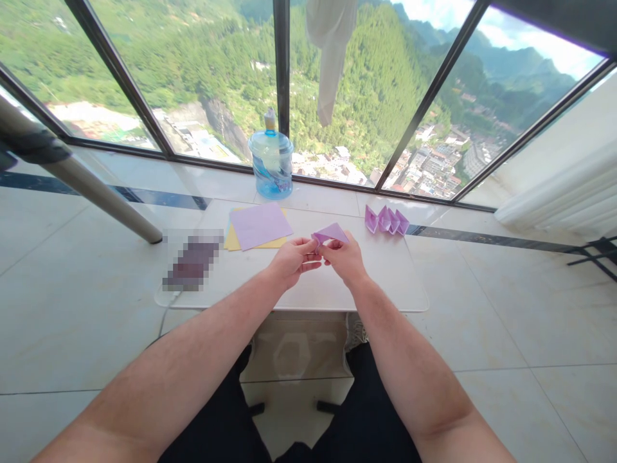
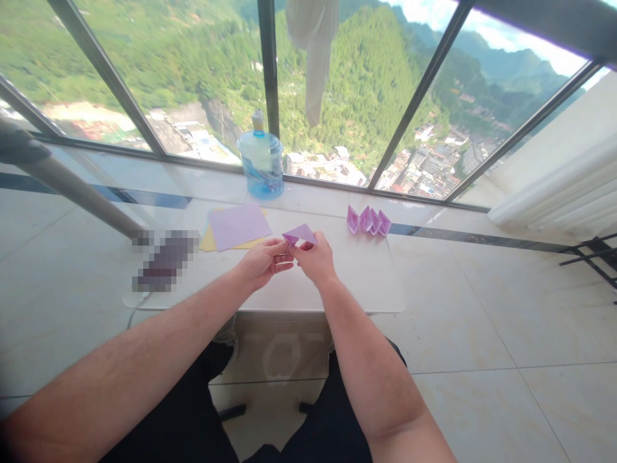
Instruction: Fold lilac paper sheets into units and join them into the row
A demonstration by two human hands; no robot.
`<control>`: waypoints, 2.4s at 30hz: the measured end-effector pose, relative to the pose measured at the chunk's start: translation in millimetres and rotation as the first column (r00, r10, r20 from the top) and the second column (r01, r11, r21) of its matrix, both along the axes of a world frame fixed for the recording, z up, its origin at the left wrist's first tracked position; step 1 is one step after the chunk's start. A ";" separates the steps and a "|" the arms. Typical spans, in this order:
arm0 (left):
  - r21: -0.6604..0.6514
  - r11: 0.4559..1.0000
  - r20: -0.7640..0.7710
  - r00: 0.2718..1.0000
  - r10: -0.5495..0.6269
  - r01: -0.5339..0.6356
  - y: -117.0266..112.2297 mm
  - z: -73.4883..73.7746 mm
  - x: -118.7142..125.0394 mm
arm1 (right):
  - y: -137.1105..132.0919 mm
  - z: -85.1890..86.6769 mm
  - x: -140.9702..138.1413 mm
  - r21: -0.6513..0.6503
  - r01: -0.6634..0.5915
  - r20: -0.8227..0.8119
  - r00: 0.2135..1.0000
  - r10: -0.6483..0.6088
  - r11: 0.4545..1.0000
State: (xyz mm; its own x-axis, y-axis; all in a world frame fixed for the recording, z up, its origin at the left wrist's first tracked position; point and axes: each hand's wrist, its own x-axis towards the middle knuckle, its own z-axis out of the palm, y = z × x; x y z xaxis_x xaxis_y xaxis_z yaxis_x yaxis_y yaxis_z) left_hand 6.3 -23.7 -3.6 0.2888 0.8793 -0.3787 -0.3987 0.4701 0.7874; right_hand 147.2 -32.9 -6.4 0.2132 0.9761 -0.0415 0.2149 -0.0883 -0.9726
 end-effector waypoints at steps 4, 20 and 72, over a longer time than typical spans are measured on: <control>0.001 1.000 0.029 0.999 0.013 -0.013 0.6 2.1 -0.5 | -2.3 5.3 -1.0 -0.008 -0.038 -0.023 0.999 0.038 0.999; 0.236 0.962 -0.135 0.975 0.175 -0.140 9.9 8.6 -14.5 | -7.0 27.1 24.2 0.063 -0.066 -0.317 0.945 0.083 0.996; 0.585 0.794 -0.555 0.795 0.242 0.167 -6.7 31.5 -36.6 | -15.3 23.5 55.9 0.217 -0.237 -0.205 0.937 0.281 0.947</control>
State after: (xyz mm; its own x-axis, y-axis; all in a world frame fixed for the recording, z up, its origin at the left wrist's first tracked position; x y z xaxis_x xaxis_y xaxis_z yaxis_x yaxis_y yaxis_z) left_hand -30.3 -30.4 27.9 0.1556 0.9792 0.1302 0.2200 -0.1628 0.9618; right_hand 203.1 -48.2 17.1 -0.0420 0.9908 0.1283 -0.0256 0.1273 -0.9915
